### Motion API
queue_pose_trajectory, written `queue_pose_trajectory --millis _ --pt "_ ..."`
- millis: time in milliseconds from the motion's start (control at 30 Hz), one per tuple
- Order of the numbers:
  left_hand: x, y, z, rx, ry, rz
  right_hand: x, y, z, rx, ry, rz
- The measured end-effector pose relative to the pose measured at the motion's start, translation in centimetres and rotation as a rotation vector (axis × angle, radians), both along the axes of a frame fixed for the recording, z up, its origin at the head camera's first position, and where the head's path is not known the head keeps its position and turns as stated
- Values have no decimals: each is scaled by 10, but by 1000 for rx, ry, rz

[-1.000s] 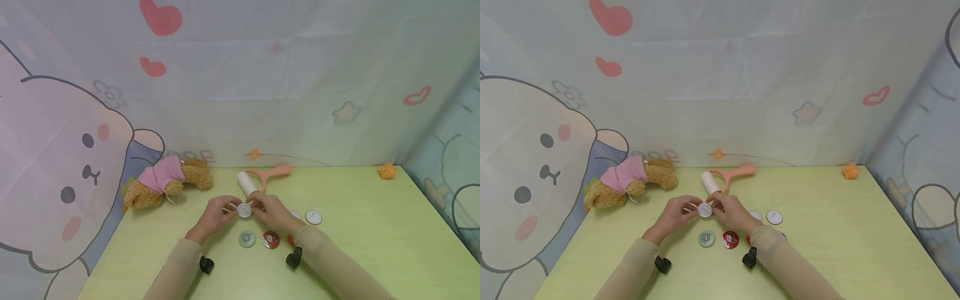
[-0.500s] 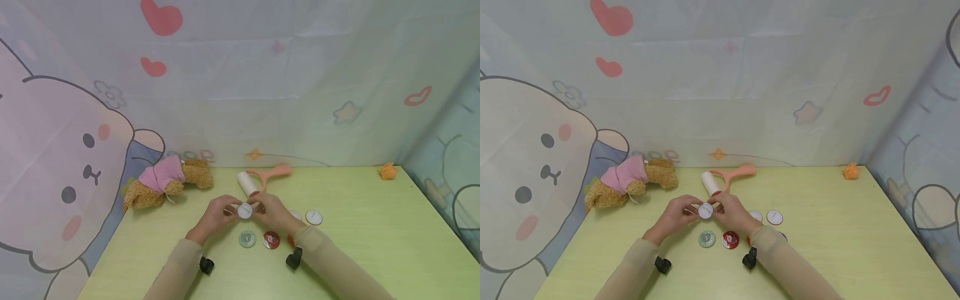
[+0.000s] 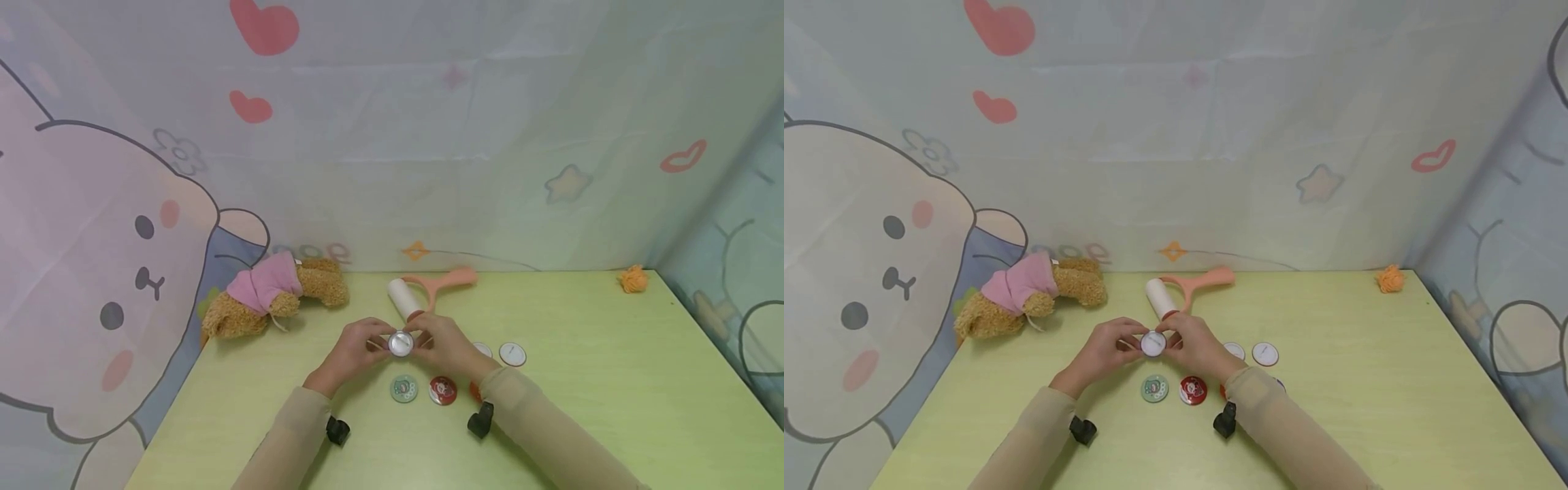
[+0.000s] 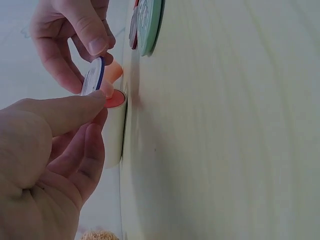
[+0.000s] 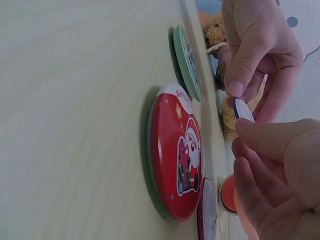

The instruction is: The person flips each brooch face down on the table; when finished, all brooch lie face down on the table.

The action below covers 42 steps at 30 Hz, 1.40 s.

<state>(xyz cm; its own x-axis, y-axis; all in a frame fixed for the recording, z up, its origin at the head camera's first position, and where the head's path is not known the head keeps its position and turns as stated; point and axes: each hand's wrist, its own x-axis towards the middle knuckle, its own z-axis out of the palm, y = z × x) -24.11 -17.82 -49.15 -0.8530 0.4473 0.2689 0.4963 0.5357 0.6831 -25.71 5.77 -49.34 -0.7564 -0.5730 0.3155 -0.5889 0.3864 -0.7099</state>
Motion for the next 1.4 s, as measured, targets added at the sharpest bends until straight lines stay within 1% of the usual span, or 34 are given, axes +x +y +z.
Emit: queue_pose_trajectory --millis 133,333,467,567,767,833,1000,1100,1333,1400 --pt "-1 0 0 -4 -9 -19 0 0 0 -13 0 18" --pt "-1 1 0 -7 -26 -30 -1 1 -1 13 -4 18" --pt "-2 1 0 -20 -27 -28 -1 2 0 17 2 22" --pt "-4 1 -1 -32 -41 -21 -1 3 -1 23 11 33" --pt "-5 2 -5 -51 -65 -21 -1 4 -4 47 -3 55" --pt "-5 2 -5 -55 -77 -22 -2 4 -5 56 10 58" --pt "-6 3 -5 -79 -91 -26 -5 4 -7 111 70 47" --pt "-6 4 -4 -107 -95 -25 -6 3 -7 141 84 45" --pt "-6 8 -2 -161 -91 -26 -6 2 -3 184 38 61" --pt "-5 9 -1 -170 -93 -25 -6 2 -2 204 40 58"
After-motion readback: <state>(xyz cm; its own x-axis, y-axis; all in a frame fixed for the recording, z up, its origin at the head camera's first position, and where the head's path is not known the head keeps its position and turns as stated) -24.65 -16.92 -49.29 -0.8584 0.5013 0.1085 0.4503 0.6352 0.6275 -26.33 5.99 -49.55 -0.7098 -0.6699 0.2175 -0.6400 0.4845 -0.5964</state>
